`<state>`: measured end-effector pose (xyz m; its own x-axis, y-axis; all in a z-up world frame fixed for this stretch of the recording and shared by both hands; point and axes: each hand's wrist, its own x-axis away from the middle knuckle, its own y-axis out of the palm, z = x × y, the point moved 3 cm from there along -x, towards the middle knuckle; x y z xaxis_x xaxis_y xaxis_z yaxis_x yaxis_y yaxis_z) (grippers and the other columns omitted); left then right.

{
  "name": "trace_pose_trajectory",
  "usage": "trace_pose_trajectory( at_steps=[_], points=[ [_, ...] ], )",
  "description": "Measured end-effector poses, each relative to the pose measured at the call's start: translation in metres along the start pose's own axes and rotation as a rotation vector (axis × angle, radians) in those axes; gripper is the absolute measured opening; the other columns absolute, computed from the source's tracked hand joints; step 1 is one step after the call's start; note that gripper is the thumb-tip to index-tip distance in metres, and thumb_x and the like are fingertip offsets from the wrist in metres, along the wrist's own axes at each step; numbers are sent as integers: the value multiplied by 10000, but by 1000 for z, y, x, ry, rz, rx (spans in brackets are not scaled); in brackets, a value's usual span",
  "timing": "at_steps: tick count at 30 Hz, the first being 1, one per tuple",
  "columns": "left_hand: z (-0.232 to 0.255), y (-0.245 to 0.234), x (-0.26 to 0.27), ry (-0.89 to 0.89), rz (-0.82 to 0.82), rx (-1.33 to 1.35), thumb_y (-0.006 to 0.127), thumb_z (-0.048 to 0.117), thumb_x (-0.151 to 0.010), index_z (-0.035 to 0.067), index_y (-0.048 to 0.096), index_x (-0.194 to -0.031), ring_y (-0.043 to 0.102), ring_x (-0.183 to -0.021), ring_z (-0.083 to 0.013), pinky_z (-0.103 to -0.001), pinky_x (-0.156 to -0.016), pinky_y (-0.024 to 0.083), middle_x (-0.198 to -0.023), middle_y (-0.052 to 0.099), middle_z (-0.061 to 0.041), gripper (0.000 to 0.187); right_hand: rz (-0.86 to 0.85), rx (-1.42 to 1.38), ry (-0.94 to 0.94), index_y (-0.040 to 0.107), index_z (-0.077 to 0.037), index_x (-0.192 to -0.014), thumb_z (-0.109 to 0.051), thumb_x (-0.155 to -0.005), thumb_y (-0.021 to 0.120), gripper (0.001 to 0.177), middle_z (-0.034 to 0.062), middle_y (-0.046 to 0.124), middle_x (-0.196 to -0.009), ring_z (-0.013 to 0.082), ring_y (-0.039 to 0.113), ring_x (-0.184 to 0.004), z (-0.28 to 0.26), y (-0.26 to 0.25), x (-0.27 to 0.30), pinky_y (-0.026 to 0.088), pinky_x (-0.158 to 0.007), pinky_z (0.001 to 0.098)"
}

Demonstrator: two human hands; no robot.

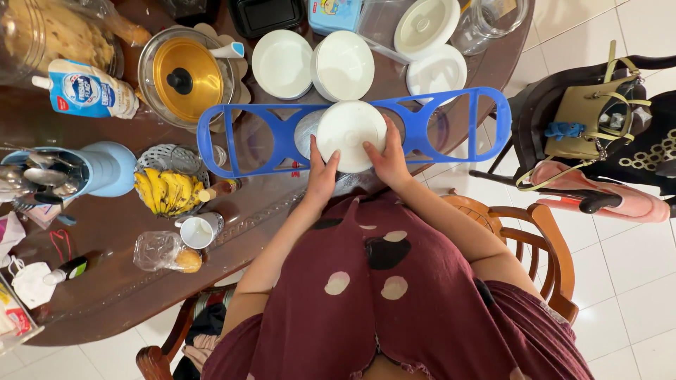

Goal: The person organizes various household containers on a dining table. They open a blue plastic container, remove stacked white bowls, and place them on the table. They then handle several clear and green plastic containers, opening and closing lids and stacking them.

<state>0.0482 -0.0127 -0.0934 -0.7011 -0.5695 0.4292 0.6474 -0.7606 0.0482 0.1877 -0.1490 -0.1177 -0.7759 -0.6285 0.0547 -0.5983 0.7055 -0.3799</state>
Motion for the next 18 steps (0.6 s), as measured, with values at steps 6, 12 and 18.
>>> trace_pose_trajectory(
  at_steps=[6,12,18],
  points=[
    [22,1,20,196,-47,-52,529,293,-1041,-4,54,-1628,294,-1506,-332,-412,-1226,262,-1656,197,-246,812,78,3,-107,360,18,-1507,-132,-999,707,632,212,445,-1470,315,466,-1370,-27,-17,8,413,-1154,426],
    [32,-25,46,439,-3,-322,389,384,-1102,85,385,-1588,296,-1513,-360,-441,-1268,254,-1616,279,-216,570,-51,-447,124,380,-60,-1471,-200,-1056,601,490,105,502,-1393,194,510,-1280,-40,-27,11,468,-1083,349],
    [23,-40,48,389,56,-209,264,388,-1141,99,476,-1520,271,-1541,-336,-447,-1281,215,-1641,305,-184,522,-166,-338,19,423,-74,-1473,-116,-1064,603,449,90,486,-1395,176,490,-1297,-47,-16,22,429,-1098,338]
  ],
)
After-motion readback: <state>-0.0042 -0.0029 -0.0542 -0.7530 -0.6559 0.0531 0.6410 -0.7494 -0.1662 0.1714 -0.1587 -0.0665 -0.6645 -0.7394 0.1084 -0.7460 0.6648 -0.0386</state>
